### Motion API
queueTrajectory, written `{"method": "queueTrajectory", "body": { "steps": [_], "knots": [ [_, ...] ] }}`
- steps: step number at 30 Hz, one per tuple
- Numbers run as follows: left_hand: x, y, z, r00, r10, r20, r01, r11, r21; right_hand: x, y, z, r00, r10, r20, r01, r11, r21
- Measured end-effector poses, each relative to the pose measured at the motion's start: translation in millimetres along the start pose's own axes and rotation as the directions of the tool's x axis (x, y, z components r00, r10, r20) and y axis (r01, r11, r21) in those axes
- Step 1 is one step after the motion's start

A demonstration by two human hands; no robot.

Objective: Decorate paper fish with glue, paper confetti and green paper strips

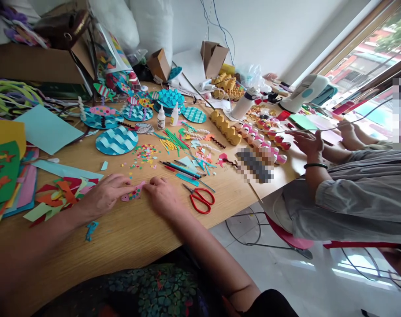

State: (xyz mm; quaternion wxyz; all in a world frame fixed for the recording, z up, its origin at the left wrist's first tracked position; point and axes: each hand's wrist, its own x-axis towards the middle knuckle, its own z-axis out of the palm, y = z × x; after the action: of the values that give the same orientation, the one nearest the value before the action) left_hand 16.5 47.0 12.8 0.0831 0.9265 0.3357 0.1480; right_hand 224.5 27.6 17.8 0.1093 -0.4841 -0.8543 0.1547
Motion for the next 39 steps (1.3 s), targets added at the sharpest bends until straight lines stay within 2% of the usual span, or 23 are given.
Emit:
{"method": "queueTrajectory", "body": {
  "steps": [14,21,28,39],
  "knots": [
    [7.4,9.4,1.8,0.999,0.028,-0.037,-0.025,0.996,0.087,-0.5,4.2,6.0,1.0,0.006,-0.016,-0.006,1.0,-0.004],
    [6.6,10.8,2.4,0.998,-0.009,-0.054,0.009,1.0,0.013,-1.0,4.6,6.6,0.999,-0.009,-0.032,0.009,1.0,-0.005],
    [3.1,-0.5,8.3,0.991,-0.038,-0.13,0.024,0.994,-0.107,-1.2,4.8,7.5,0.999,-0.01,-0.049,0.01,1.0,0.008],
    [5.4,7.8,10.6,0.993,-0.059,-0.103,0.047,0.992,-0.113,-1.6,4.7,8.6,0.996,-0.032,-0.08,0.03,0.999,-0.023]
  ]
}}
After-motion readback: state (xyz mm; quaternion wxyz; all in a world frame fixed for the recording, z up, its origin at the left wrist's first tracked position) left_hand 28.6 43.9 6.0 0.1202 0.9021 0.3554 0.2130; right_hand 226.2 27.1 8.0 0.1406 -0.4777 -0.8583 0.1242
